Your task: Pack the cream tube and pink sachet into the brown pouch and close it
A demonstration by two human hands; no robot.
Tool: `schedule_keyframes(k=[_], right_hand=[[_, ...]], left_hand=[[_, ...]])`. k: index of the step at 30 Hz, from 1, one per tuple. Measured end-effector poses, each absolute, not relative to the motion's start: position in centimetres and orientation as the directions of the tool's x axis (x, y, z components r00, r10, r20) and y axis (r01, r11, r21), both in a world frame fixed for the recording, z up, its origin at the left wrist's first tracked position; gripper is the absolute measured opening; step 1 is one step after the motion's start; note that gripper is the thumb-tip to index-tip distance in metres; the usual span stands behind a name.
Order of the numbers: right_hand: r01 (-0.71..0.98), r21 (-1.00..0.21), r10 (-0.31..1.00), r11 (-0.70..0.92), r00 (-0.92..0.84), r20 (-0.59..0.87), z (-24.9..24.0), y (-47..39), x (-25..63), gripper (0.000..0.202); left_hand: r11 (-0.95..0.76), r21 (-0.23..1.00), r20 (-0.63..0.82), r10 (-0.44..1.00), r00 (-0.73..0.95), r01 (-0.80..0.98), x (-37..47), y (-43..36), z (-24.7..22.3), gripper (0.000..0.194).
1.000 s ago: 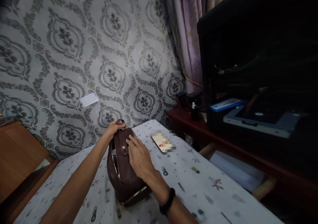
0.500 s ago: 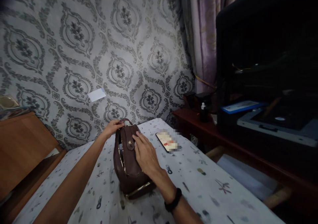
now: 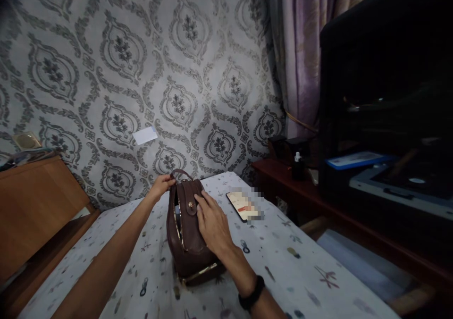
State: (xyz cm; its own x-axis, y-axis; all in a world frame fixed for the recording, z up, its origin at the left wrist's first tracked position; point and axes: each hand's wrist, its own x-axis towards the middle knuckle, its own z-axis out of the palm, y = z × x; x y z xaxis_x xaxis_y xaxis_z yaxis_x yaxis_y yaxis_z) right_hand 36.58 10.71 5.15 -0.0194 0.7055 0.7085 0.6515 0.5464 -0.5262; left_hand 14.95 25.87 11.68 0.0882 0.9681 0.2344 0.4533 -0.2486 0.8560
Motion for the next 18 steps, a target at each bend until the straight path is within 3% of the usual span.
schedule_keyframes(k=[10,18], right_hand=[[0.628,-0.532,0.690,0.568,-0.011,0.724,4.9,10.9,36.5,0.042],[0.627,-0.534,0.694,0.567,-0.016,0.720,5.1,10.9,36.4,0.042]], left_hand=[[-0.292,0.890,0.237,0.953,0.190,0.351,15.2,23.0,12.9,0.031],[-0.293,0.854,0.226,0.953,0.200,0.430,16.6,23.7,14.3,0.023]])
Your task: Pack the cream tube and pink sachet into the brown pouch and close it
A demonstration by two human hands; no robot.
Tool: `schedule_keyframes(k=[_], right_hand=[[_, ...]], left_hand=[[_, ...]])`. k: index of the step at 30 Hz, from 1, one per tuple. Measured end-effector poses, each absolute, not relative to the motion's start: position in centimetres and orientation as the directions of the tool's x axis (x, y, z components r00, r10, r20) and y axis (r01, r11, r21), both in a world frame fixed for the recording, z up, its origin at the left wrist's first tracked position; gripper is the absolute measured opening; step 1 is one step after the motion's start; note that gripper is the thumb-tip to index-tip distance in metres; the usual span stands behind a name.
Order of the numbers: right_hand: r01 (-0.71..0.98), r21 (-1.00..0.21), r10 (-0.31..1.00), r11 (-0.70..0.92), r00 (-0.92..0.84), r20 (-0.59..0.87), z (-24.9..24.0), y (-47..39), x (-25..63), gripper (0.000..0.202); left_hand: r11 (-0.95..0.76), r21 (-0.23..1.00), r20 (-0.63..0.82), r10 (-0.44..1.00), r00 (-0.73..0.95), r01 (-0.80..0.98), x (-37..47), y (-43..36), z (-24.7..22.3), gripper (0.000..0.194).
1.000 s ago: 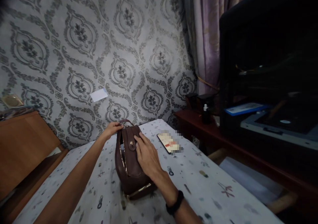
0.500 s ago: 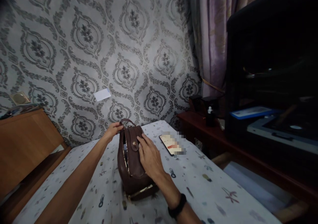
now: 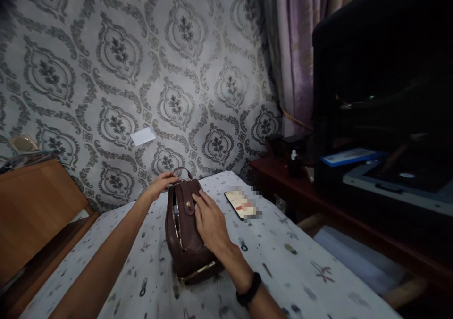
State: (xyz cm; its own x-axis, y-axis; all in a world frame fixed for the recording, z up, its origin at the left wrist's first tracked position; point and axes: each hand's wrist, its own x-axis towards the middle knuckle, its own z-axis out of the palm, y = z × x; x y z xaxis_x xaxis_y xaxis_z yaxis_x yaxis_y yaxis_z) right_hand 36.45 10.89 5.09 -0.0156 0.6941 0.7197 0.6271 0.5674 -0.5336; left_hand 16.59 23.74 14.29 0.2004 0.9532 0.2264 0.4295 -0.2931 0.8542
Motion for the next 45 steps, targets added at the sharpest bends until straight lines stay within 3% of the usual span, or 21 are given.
schedule_keyframes(k=[8,19,25,33,45], right_hand=[[0.608,-0.546,0.680,0.577,0.012,0.733,4.8,10.8,36.3,0.043],[0.609,-0.532,0.669,0.589,0.002,0.743,5.0,10.6,36.2,0.042],[0.628,-0.514,0.670,0.585,-0.016,0.743,5.2,10.5,36.3,0.042],[0.656,-0.503,0.688,0.563,-0.034,0.725,5.3,10.5,36.2,0.042],[0.647,-0.513,0.699,0.564,-0.043,0.714,5.7,10.3,36.4,0.042]], left_hand=[[-0.281,0.793,0.150,0.950,0.274,0.541,20.0,26.2,14.6,0.025],[-0.305,0.769,0.178,0.946,0.271,0.561,21.5,26.7,13.6,0.024],[-0.317,0.750,0.254,0.948,0.190,0.581,21.4,26.8,13.2,0.019],[-0.285,0.827,0.265,0.958,0.110,0.485,21.4,25.9,12.8,0.015],[-0.323,0.863,0.246,0.940,0.235,0.388,21.0,24.0,13.3,0.031]])
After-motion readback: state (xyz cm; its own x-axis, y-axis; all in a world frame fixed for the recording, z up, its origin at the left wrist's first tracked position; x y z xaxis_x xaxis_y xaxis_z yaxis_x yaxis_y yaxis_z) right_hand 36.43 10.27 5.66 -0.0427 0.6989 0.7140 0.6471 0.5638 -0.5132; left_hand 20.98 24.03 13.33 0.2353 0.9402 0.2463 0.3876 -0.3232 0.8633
